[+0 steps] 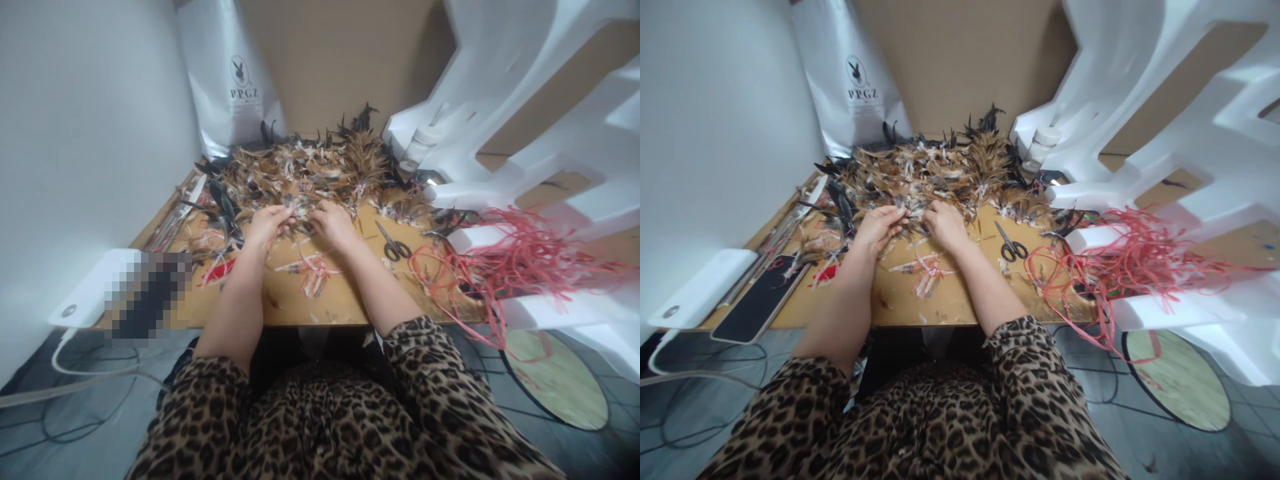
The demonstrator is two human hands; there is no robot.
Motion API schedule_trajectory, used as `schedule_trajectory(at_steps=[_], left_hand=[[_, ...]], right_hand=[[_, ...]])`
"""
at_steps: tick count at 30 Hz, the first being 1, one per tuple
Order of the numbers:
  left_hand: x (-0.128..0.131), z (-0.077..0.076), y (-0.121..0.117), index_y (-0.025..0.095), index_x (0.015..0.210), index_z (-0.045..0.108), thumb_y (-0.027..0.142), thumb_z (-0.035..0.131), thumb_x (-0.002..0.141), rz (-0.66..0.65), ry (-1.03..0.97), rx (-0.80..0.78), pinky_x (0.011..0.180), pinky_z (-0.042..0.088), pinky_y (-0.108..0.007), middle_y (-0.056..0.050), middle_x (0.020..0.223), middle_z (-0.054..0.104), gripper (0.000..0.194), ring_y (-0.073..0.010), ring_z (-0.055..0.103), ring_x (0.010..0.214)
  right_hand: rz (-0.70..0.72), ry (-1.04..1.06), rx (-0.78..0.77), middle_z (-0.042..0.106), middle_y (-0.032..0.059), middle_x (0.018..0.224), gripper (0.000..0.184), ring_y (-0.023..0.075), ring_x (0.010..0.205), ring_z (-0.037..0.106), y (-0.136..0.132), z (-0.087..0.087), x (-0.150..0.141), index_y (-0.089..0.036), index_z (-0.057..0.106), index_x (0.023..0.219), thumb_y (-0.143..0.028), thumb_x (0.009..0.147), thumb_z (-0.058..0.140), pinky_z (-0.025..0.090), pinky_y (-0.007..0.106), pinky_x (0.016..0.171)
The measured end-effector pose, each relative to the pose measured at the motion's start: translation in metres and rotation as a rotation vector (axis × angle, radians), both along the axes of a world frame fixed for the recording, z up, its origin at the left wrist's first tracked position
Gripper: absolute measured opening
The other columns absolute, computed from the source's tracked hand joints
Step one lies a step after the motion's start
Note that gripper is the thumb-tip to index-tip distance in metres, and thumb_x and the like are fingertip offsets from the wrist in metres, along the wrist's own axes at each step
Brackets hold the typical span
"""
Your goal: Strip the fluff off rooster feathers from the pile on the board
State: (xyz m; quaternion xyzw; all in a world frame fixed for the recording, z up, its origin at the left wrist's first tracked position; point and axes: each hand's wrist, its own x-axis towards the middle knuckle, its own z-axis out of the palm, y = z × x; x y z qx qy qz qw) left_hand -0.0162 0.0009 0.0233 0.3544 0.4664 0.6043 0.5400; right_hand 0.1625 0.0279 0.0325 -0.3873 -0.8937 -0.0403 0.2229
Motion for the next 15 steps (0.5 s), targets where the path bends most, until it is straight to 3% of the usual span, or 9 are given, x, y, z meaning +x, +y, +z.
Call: schedule_trajectory(at_steps=[4, 15], left_hand=[[0.006, -0.001, -0.001, 0.009, 0.072, 0.07, 0.022, 0.076, 0.06, -0.029, 0.186, 0.042, 0.047, 0.043, -0.014, -0.007, 0.064, 0.067, 0.018, -0.0085, 0.06, 0.054], [0.014, -0.005, -0.002, 0.011, 0.064, 0.068, 0.018, 0.073, 0.062, -0.067, 0.338, 0.025, 0.048, 0.043, -0.017, -0.008, 0.062, 0.068, 0.01, -0.0092, 0.059, 0.051]], right_hand=[[0.005, -0.028, 0.001, 0.058, 0.01, 0.095, 0.031, 0.0204, 0.088, 0.048, 0.002, -0.001, 0.003, -0.018, 0.067, 0.088, -0.028, 0.09, 0.038, 0.031, 0.031, 0.074], [0.013, -0.02, -0.014, 0.057, 0.0109, 0.095, 0.03, 0.0217, 0.09, 0.047, 0.003, -0.001, 0.003, -0.017, 0.067, 0.088, -0.03, 0.089, 0.04, 0.031, 0.032, 0.076]])
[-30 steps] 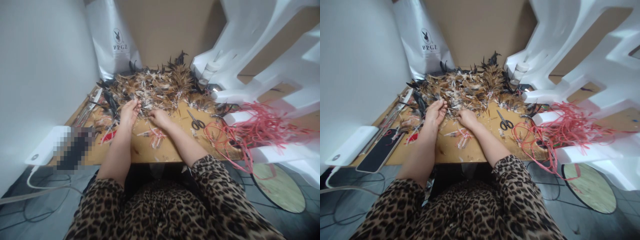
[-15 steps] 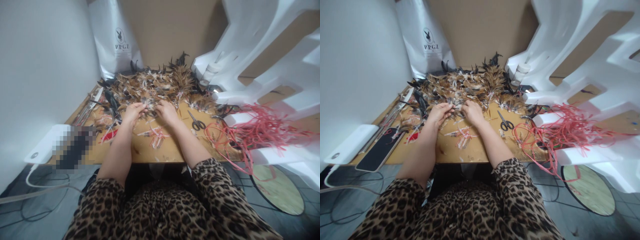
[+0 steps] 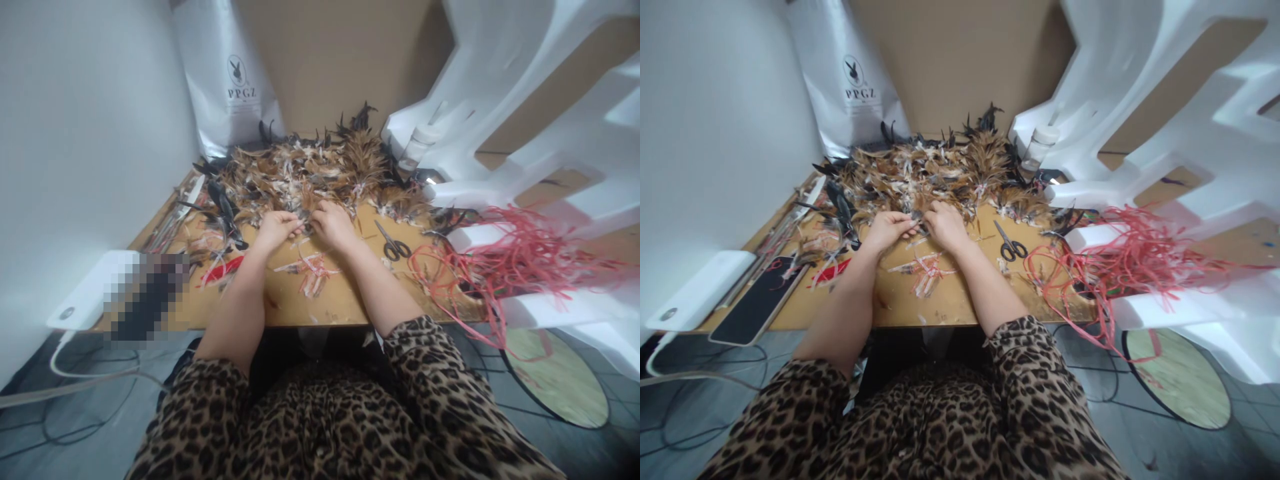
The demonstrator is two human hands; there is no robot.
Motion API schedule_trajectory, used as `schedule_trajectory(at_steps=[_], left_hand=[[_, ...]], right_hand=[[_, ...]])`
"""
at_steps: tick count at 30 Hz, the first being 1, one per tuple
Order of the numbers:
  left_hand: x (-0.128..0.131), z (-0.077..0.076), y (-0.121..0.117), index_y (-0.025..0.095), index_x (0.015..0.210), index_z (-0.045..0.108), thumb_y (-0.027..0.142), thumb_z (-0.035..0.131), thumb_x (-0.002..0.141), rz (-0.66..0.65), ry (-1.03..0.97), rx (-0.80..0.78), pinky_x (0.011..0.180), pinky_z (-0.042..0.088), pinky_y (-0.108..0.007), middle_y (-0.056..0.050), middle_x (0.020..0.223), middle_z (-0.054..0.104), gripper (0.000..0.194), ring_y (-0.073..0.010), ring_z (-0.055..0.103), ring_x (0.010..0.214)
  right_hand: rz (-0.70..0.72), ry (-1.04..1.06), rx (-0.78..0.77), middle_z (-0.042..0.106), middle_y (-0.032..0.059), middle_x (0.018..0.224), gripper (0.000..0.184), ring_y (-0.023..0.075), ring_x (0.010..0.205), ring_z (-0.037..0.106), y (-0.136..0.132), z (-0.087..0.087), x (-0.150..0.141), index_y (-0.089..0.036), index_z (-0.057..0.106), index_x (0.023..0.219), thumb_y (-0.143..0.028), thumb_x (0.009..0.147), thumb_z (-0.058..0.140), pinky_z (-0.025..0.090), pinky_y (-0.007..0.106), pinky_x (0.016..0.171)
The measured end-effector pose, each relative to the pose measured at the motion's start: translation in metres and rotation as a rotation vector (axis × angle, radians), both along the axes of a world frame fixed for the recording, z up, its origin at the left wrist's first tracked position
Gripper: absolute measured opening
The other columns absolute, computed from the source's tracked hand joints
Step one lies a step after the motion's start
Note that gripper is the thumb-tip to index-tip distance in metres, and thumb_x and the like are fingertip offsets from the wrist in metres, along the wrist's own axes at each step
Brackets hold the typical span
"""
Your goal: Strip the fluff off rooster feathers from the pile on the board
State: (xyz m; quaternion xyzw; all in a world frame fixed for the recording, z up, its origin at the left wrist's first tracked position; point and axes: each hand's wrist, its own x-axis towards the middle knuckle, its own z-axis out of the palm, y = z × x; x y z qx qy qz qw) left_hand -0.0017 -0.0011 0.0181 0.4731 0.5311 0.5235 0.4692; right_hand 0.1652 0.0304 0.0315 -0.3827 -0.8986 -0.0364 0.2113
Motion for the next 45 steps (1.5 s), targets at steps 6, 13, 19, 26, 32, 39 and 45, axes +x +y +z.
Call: schedule_trajectory(at_steps=[6, 13, 19, 26, 32, 39, 45], left_hand=[[0.001, -0.003, 0.002, 0.01, 0.06, 0.065, 0.014, 0.072, 0.063, -0.023, 0.047, -0.056, 0.047, 0.044, -0.018, -0.007, 0.056, 0.065, 0.008, -0.009, 0.057, 0.047], [0.001, -0.007, 0.005, 0.01, 0.059, 0.064, 0.015, 0.074, 0.062, -0.053, 0.027, -0.076, 0.045, 0.044, -0.019, -0.006, 0.051, 0.063, 0.012, -0.0087, 0.054, 0.042], [-0.002, -0.004, 0.003, 0.009, 0.066, 0.066, 0.023, 0.073, 0.065, -0.02, -0.087, -0.054, 0.048, 0.046, -0.017, -0.009, 0.065, 0.068, 0.016, -0.0082, 0.059, 0.049], [-0.001, -0.006, 0.002, 0.01, 0.072, 0.067, 0.03, 0.074, 0.063, -0.046, -0.101, -0.061, 0.05, 0.046, -0.017, -0.011, 0.076, 0.071, 0.023, -0.0082, 0.061, 0.054], [-0.006, -0.004, 0.004, 0.01, 0.072, 0.067, 0.03, 0.073, 0.063, -0.019, -0.154, 0.032, 0.049, 0.045, -0.016, -0.009, 0.073, 0.07, 0.022, -0.0078, 0.06, 0.053], [-0.029, 0.003, 0.013, 0.012, 0.072, 0.061, 0.026, 0.072, 0.065, 0.351, -0.466, 0.174, 0.045, 0.039, -0.013, -0.004, 0.069, 0.068, 0.019, -0.0048, 0.058, 0.052], [-0.032, 0.008, 0.013, 0.013, 0.072, 0.059, 0.025, 0.072, 0.065, 0.451, -0.539, 0.177, 0.043, 0.036, -0.013, -0.001, 0.065, 0.066, 0.019, -0.004, 0.055, 0.048]], right_hand=[[-0.004, 0.005, 0.015, 0.057, 0.011, 0.095, 0.028, 0.0224, 0.092, 0.047, 0.001, -0.001, 0.0, -0.017, 0.066, 0.085, -0.029, 0.088, 0.041, 0.032, 0.033, 0.077], [-0.005, 0.114, -0.014, 0.058, 0.0104, 0.1, 0.024, 0.0222, 0.095, 0.049, 0.001, -0.002, 0.001, -0.017, 0.065, 0.087, -0.026, 0.086, 0.043, 0.034, 0.033, 0.082], [-0.189, 0.673, -0.071, 0.056, 0.0116, 0.105, 0.029, 0.0192, 0.094, 0.052, 0.012, -0.006, 0.004, -0.014, 0.061, 0.102, -0.03, 0.079, 0.054, 0.041, 0.031, 0.083], [-0.012, 1.073, -0.75, 0.062, 0.0, 0.065, 0.028, 0.0096, 0.059, 0.051, 0.011, -0.018, -0.016, -0.014, 0.065, 0.073, -0.041, 0.067, 0.064, 0.042, 0.023, 0.062], [0.015, 1.146, -0.825, 0.063, -0.0015, 0.065, 0.024, 0.0079, 0.058, 0.051, 0.004, -0.021, -0.026, -0.014, 0.064, 0.072, -0.035, 0.062, 0.066, 0.041, 0.022, 0.062], [-0.021, 0.58, -0.614, 0.066, 0.0016, 0.07, 0.017, 0.0114, 0.065, 0.056, 0.001, -0.024, -0.031, -0.015, 0.067, 0.071, -0.029, 0.07, 0.058, 0.041, 0.023, 0.066], [-0.137, 0.004, -0.381, 0.07, 0.0068, 0.082, 0.025, 0.02, 0.078, 0.062, -0.013, -0.006, -0.052, -0.02, 0.069, 0.08, -0.039, 0.073, 0.055, 0.043, 0.028, 0.069]])
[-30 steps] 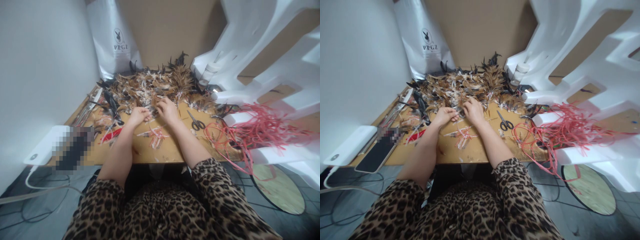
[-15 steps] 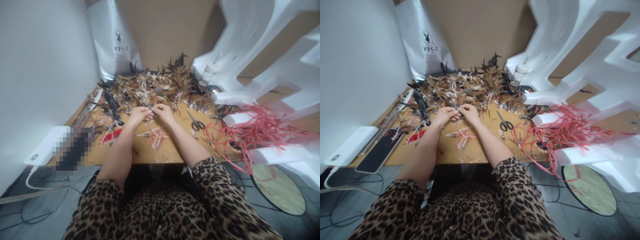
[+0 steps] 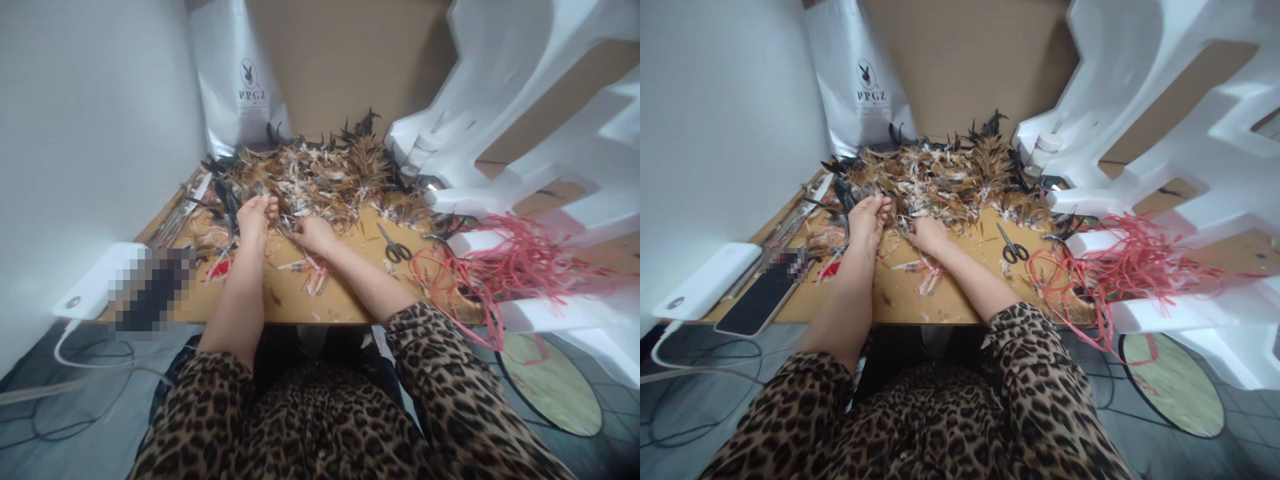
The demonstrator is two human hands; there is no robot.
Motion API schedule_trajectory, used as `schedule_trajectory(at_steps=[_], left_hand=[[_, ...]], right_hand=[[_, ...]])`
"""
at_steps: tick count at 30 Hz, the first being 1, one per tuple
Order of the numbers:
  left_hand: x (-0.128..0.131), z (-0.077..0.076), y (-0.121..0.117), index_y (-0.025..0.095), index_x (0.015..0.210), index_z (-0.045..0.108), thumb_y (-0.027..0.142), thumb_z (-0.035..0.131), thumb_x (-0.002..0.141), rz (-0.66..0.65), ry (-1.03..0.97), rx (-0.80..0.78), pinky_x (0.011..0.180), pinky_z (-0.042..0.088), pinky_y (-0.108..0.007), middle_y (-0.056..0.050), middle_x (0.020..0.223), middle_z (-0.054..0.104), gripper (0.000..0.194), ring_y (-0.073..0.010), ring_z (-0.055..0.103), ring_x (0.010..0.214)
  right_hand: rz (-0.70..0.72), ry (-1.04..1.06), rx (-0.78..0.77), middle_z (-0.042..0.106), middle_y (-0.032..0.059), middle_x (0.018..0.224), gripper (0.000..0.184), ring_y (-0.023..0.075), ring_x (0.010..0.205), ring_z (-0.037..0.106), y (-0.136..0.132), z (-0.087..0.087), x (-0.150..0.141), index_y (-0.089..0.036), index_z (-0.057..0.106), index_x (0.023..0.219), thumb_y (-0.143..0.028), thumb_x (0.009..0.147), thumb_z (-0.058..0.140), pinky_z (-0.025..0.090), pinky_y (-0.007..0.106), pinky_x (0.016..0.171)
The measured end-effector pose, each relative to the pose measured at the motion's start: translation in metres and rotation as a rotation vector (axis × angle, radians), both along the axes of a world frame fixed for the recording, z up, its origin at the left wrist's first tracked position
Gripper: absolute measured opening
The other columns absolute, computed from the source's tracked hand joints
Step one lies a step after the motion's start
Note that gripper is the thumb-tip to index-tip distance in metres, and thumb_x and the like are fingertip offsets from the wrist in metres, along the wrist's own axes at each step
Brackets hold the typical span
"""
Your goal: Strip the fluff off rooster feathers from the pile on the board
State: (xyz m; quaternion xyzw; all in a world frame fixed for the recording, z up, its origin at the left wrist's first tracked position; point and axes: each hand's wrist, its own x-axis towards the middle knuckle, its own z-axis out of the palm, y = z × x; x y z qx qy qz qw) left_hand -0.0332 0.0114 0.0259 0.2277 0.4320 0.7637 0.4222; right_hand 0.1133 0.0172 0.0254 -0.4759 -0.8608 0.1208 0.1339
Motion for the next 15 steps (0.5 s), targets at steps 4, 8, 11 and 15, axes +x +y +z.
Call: schedule_trajectory(at_steps=[4, 8, 11, 15], left_hand=[[0.002, 0.002, -0.002, 0.013, 0.072, 0.06, 0.026, 0.072, 0.065, 0.0, 0.002, 0.009, 0.043, 0.036, -0.013, -0.001, 0.066, 0.066, 0.019, -0.0038, 0.054, 0.048], [0.002, 0.001, 0.0, 0.012, 0.07, 0.06, 0.025, 0.071, 0.066, -0.012, -0.003, 0.032, 0.042, 0.035, -0.013, -0.002, 0.065, 0.067, 0.017, -0.004, 0.054, 0.047], [0.001, -0.002, 0.001, 0.013, 0.071, 0.061, 0.026, 0.071, 0.065, -0.024, 0.011, 0.041, 0.042, 0.035, -0.013, -0.002, 0.065, 0.067, 0.017, -0.0043, 0.055, 0.048], [0.003, -0.004, 0.0, 0.013, 0.071, 0.064, 0.028, 0.072, 0.064, -0.107, 0.105, 0.041, 0.043, 0.037, -0.013, -0.004, 0.072, 0.069, 0.019, -0.0048, 0.057, 0.051]], right_hand=[[-0.04, -0.141, 0.059, 0.069, 0.0144, 0.092, 0.039, 0.0259, 0.085, 0.063, -0.003, 0.004, -0.016, -0.016, 0.068, 0.088, -0.048, 0.074, 0.052, 0.047, 0.033, 0.072], [-0.096, -0.159, 0.001, 0.069, 0.0154, 0.093, 0.027, 0.0253, 0.086, 0.064, -0.001, 0.0, -0.025, -0.015, 0.069, 0.088, -0.032, 0.075, 0.051, 0.046, 0.031, 0.071], [-0.083, -0.016, -0.074, 0.069, 0.0116, 0.083, 0.021, 0.0215, 0.079, 0.064, 0.007, -0.003, -0.018, -0.016, 0.069, 0.078, -0.024, 0.074, 0.049, 0.044, 0.029, 0.067], [0.084, 0.362, -0.302, 0.063, 0.0032, 0.062, 0.016, 0.0111, 0.057, 0.055, 0.021, -0.002, 0.009, -0.012, 0.063, 0.066, -0.025, 0.07, 0.054, 0.04, 0.022, 0.057]])
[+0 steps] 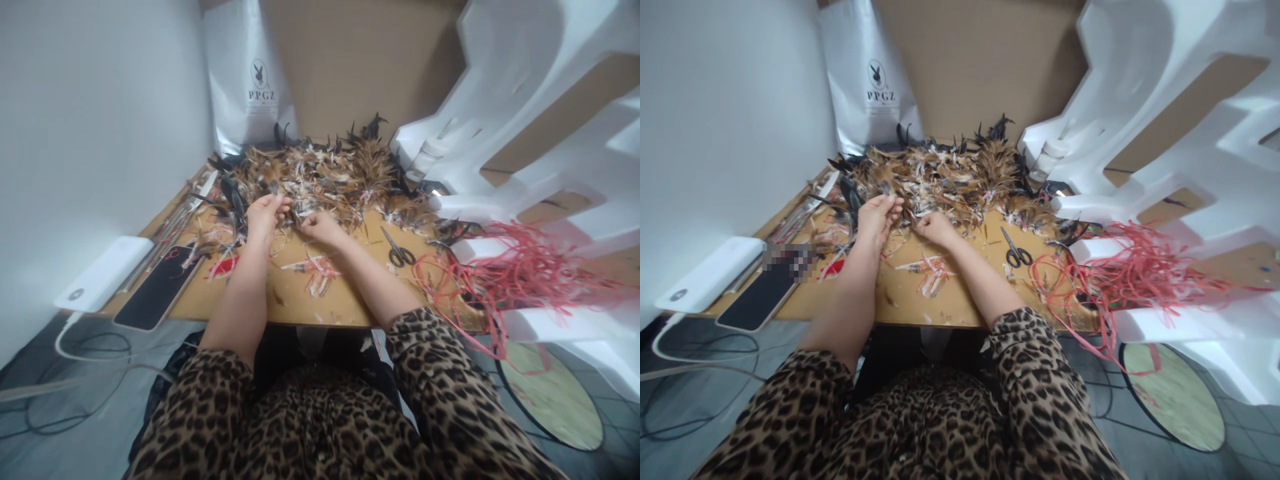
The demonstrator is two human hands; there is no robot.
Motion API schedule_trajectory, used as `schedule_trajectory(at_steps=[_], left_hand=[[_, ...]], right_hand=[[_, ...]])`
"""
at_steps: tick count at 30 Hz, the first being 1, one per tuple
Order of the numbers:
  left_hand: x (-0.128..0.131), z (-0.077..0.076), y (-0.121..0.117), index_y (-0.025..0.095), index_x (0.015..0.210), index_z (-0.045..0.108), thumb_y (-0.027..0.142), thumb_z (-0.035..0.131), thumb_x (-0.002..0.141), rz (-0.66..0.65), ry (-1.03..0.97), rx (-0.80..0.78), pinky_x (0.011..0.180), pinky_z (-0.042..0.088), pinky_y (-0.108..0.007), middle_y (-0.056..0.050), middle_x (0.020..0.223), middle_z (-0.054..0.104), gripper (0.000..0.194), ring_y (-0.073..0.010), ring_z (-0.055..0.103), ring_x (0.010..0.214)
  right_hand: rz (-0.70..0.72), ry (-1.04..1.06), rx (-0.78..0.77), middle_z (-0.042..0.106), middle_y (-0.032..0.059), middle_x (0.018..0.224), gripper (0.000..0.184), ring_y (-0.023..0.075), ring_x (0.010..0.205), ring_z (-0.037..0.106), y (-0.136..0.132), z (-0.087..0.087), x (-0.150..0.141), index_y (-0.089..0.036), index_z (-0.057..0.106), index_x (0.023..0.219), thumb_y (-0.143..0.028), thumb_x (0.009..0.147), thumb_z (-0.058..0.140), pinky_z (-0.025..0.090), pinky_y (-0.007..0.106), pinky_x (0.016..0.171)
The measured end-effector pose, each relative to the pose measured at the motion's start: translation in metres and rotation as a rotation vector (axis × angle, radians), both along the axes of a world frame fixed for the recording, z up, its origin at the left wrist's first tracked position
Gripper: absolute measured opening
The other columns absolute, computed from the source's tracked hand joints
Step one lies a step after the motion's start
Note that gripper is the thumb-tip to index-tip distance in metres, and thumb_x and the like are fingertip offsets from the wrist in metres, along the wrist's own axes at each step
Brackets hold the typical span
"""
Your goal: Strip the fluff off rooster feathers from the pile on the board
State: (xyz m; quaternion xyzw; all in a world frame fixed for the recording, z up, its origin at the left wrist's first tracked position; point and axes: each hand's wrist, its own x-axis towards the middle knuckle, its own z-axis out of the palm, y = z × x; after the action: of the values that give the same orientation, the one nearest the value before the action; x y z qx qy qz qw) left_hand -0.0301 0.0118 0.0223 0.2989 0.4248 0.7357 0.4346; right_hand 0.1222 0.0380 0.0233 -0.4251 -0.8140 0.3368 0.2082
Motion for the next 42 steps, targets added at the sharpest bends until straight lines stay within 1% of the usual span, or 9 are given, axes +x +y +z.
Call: schedule_trajectory(at_steps=[3, 7, 13, 17, 24, 30, 36, 39, 42], left_hand=[[0.003, 0.001, -0.003, 0.012, 0.072, 0.066, 0.029, 0.073, 0.062, -0.074, 0.108, -0.007, 0.043, 0.038, -0.013, -0.007, 0.08, 0.07, 0.02, -0.006, 0.058, 0.054], [0.01, 0.004, -0.006, 0.012, 0.07, 0.067, 0.029, 0.074, 0.06, -0.128, 0.239, -0.014, 0.044, 0.04, -0.015, -0.007, 0.075, 0.069, 0.021, -0.0088, 0.06, 0.056], [0.02, 0.008, -0.014, 0.011, 0.063, 0.067, 0.023, 0.077, 0.057, -0.249, 0.385, -0.059, 0.044, 0.039, -0.016, -0.003, 0.056, 0.063, 0.017, -0.0068, 0.051, 0.045], [0.025, 0.011, -0.018, 0.012, 0.06, 0.066, 0.018, 0.077, 0.056, -0.298, 0.412, -0.099, 0.043, 0.038, -0.017, -0.003, 0.054, 0.063, 0.014, -0.0066, 0.05, 0.043], [0.027, 0.008, -0.017, 0.011, 0.064, 0.066, 0.02, 0.075, 0.061, -0.325, 0.483, -0.13, 0.043, 0.04, -0.017, -0.005, 0.052, 0.063, 0.013, -0.0088, 0.054, 0.044], [0.028, 0.006, -0.017, 0.01, 0.064, 0.065, 0.021, 0.073, 0.065, -0.348, 0.434, -0.119, 0.044, 0.042, -0.017, -0.008, 0.057, 0.065, 0.013, -0.0088, 0.056, 0.045], [0.027, -0.001, -0.008, 0.009, 0.065, 0.064, 0.019, 0.072, 0.065, -0.262, 0.252, -0.093, 0.045, 0.044, -0.016, -0.007, 0.058, 0.065, 0.013, -0.0078, 0.057, 0.045], [0.028, -0.004, -0.005, 0.01, 0.066, 0.063, 0.018, 0.073, 0.064, -0.21, 0.145, -0.096, 0.045, 0.045, -0.015, -0.006, 0.058, 0.065, 0.013, -0.0077, 0.058, 0.046], [0.032, -0.005, -0.005, 0.01, 0.068, 0.063, 0.018, 0.073, 0.064, -0.219, 0.128, -0.107, 0.046, 0.046, -0.015, -0.005, 0.058, 0.065, 0.014, -0.0069, 0.058, 0.046]], right_hand=[[0.127, 0.212, -0.219, 0.055, -0.0024, 0.053, 0.016, 0.0063, 0.047, 0.046, 0.006, 0.006, 0.022, -0.011, 0.061, 0.068, -0.026, 0.065, 0.058, 0.036, 0.019, 0.05], [0.209, 0.288, -0.315, 0.053, -0.0038, 0.05, 0.017, 0.005, 0.044, 0.043, 0.006, 0.01, 0.042, -0.011, 0.059, 0.07, -0.026, 0.063, 0.06, 0.034, 0.018, 0.047], [0.228, 0.21, -0.264, 0.052, -0.0046, 0.051, 0.011, 0.005, 0.045, 0.043, 0.0, 0.008, 0.049, -0.012, 0.059, 0.069, -0.021, 0.063, 0.056, 0.033, 0.018, 0.046], [0.192, 0.171, -0.176, 0.054, -0.0042, 0.055, 0.011, 0.0052, 0.049, 0.043, 0.0, 0.007, 0.049, -0.012, 0.059, 0.068, -0.019, 0.062, 0.054, 0.034, 0.018, 0.05], [0.066, 0.327, -0.155, 0.057, -0.003, 0.058, 0.011, 0.0069, 0.053, 0.048, 0.008, 0.002, 0.048, -0.013, 0.058, 0.067, -0.022, 0.062, 0.055, 0.037, 0.02, 0.056], [-0.091, 0.536, -0.238, 0.055, -0.0044, 0.052, 0.016, 0.0055, 0.044, 0.043, 0.012, -0.001, 0.045, -0.015, 0.056, 0.068, -0.029, 0.062, 0.061, 0.034, 0.019, 0.047], [-0.242, 0.838, -0.389, 0.059, -0.004, 0.06, 0.026, 0.0034, 0.04, 0.037, 0.013, -0.003, 0.038, -0.016, 0.055, 0.073, -0.036, 0.059, 0.066, 0.023, 0.018, 0.039], [-0.229, 0.842, -0.45, 0.058, -0.0039, 0.061, 0.031, 0.0031, 0.041, 0.038, 0.007, -0.002, 0.032, -0.016, 0.055, 0.071, -0.041, 0.058, 0.068, 0.024, 0.018, 0.038], [-0.184, 0.782, -0.428, 0.055, -0.0042, 0.055, 0.035, 0.0036, 0.042, 0.039, -0.002, -0.001, 0.024, -0.016, 0.056, 0.07, -0.046, 0.058, 0.07, 0.025, 0.018, 0.039]])
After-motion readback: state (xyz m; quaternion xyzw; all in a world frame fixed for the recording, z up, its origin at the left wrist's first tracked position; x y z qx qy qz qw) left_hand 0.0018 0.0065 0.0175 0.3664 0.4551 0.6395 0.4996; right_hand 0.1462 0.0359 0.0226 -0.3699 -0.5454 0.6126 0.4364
